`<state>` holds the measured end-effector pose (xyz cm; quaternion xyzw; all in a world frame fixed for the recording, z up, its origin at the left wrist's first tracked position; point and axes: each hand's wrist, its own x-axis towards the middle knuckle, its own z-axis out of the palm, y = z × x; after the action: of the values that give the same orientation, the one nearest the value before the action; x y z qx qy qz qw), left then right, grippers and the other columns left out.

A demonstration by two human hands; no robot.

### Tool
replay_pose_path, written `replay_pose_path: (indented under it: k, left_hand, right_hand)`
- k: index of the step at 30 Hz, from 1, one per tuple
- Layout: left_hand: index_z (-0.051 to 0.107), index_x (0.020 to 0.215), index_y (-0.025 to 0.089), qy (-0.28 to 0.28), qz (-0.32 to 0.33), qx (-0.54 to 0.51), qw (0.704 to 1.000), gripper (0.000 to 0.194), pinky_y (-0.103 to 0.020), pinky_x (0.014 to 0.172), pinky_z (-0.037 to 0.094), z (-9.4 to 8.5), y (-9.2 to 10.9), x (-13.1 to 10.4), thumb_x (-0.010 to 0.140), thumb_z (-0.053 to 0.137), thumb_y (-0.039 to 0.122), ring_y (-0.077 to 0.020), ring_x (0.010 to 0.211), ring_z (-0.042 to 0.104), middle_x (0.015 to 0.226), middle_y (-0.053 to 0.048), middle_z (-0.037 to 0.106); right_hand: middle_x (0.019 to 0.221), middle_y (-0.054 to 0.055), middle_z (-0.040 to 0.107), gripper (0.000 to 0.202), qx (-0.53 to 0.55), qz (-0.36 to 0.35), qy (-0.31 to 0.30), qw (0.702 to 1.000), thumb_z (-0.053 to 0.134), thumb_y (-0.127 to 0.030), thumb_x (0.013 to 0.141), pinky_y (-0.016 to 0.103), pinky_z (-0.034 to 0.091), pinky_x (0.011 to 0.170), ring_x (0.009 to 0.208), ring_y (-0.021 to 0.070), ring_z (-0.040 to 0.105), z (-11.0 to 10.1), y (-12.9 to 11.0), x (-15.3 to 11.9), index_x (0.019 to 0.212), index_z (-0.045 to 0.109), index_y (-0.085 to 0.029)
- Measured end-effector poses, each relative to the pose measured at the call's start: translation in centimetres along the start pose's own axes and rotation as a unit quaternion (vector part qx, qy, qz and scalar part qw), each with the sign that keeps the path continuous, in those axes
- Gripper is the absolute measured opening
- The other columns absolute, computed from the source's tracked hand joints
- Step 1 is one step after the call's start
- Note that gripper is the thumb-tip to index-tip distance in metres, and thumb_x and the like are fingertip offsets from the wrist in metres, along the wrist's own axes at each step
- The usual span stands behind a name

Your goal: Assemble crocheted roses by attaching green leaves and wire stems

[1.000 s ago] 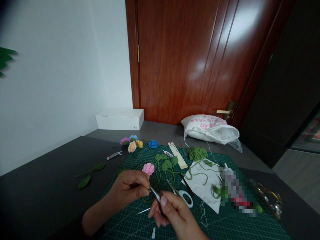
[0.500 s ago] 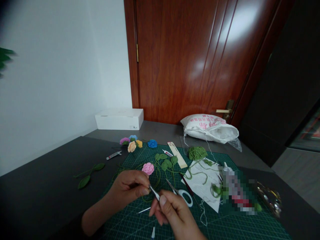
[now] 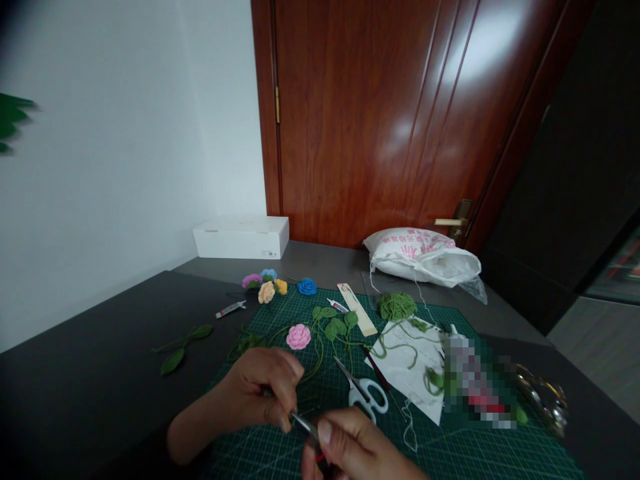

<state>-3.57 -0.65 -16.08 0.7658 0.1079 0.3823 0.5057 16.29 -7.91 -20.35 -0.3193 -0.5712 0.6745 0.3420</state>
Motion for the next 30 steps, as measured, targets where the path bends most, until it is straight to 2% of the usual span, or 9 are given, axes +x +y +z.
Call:
replay_pose_path:
  k: [4, 7, 9, 11, 14, 17, 20, 26, 30]
  left_hand:
    - [0.064, 0.067, 0.014, 0.084, -0.044, -0.016, 0.995, 0.036, -0.022, 0.053, 0.031, 0.0, -0.4, 0.4, 0.077, 0.074, 0.047, -0.0093, 0.053, 0.042, 0.058, 0.002, 0.051]
    - [0.061, 0.077, 0.014, 0.140, -0.072, -0.024, 0.987, 0.034, -0.021, 0.053, 0.030, 0.3, -0.3, 0.6, 0.081, 0.071, 0.046, -0.0085, 0.054, 0.040, 0.063, 0.003, 0.051]
    - [0.059, 0.082, 0.015, 0.156, -0.079, -0.025, 0.984, 0.031, -0.020, 0.052, 0.029, 0.6, -0.2, 0.6, 0.083, 0.068, 0.044, -0.0084, 0.053, 0.039, 0.061, 0.004, 0.049]
    - [0.058, 0.084, 0.015, 0.163, -0.080, -0.019, 0.983, 0.028, -0.021, 0.051, 0.029, 1.1, -0.1, 0.5, 0.086, 0.066, 0.042, -0.0085, 0.052, 0.038, 0.058, 0.005, 0.046]
    - [0.056, 0.083, 0.016, 0.159, -0.083, -0.007, 0.984, 0.026, -0.021, 0.050, 0.028, 1.7, 0.1, 0.5, 0.088, 0.062, 0.041, -0.0086, 0.050, 0.038, 0.056, 0.006, 0.045]
    - [0.055, 0.081, 0.016, 0.156, -0.084, -0.017, 0.984, 0.027, -0.021, 0.050, 0.028, 2.2, 0.1, 0.4, 0.088, 0.062, 0.041, -0.0085, 0.050, 0.037, 0.056, 0.006, 0.045]
    - [0.055, 0.081, 0.016, 0.153, -0.086, -0.026, 0.984, 0.029, -0.021, 0.049, 0.028, 2.4, 0.0, 0.4, 0.087, 0.064, 0.042, -0.0084, 0.050, 0.036, 0.056, 0.006, 0.044]
    - [0.055, 0.080, 0.016, 0.142, -0.099, -0.065, 0.983, 0.029, -0.021, 0.049, 0.028, 2.4, 0.3, 0.4, 0.086, 0.065, 0.043, -0.0083, 0.050, 0.036, 0.056, 0.006, 0.045]
    - [0.055, 0.080, 0.015, 0.138, -0.105, -0.071, 0.982, 0.029, -0.021, 0.049, 0.029, 2.4, 0.5, 0.4, 0.085, 0.065, 0.042, -0.0081, 0.050, 0.036, 0.057, 0.005, 0.045]
  right_hand:
    - [0.055, -0.002, 0.050, 0.060, 0.043, -0.052, 0.028, 0.997, 0.042, -0.068, 0.090, 0.022, 0.030, 0.047, 0.044, 0.0078, 0.038, 0.1, 0.3, 1.3, 0.078, 0.063, -0.014]
    - [0.064, 0.002, 0.057, 0.053, -0.108, -0.130, 0.129, 0.977, 0.038, -0.058, 0.097, 0.025, 0.041, 0.057, 0.058, 0.0129, 0.051, -0.9, 0.0, 1.8, 0.085, 0.067, -0.015]
    - [0.075, 0.004, 0.061, 0.041, -0.226, -0.183, 0.242, 0.926, 0.039, -0.047, 0.100, 0.028, 0.046, 0.065, 0.071, 0.0169, 0.058, -1.7, -0.2, 1.7, 0.092, 0.066, -0.018]
    - [0.089, 0.005, 0.065, 0.024, -0.340, -0.252, 0.318, 0.848, 0.044, -0.036, 0.099, 0.032, 0.048, 0.075, 0.084, 0.0204, 0.061, -2.2, -0.4, 1.3, 0.100, 0.064, -0.022]
    - [0.097, 0.005, 0.065, 0.015, -0.489, -0.324, 0.317, 0.745, 0.052, -0.024, 0.094, 0.038, 0.045, 0.083, 0.092, 0.0236, 0.059, -2.1, -0.8, 0.8, 0.107, 0.061, -0.023]
    - [0.095, 0.006, 0.063, 0.017, -0.556, -0.341, 0.300, 0.697, 0.051, -0.017, 0.093, 0.039, 0.044, 0.079, 0.088, 0.0236, 0.057, -1.6, -1.5, 0.7, 0.108, 0.058, -0.021]
    - [0.097, 0.007, 0.062, 0.018, -0.574, -0.342, 0.305, 0.678, 0.052, -0.016, 0.092, 0.041, 0.043, 0.079, 0.090, 0.0248, 0.056, -1.4, -1.7, 0.8, 0.110, 0.057, -0.019]
    - [0.100, 0.009, 0.060, 0.023, -0.585, -0.335, 0.308, 0.671, 0.055, -0.013, 0.090, 0.044, 0.041, 0.082, 0.094, 0.0265, 0.053, -1.4, -1.6, 0.6, 0.112, 0.056, -0.018]
    - [0.108, 0.010, 0.057, 0.038, -0.589, -0.331, 0.301, 0.673, 0.050, -0.005, 0.088, 0.045, 0.040, 0.087, 0.103, 0.0276, 0.050, -1.5, -1.6, 0.7, 0.123, 0.053, -0.017]
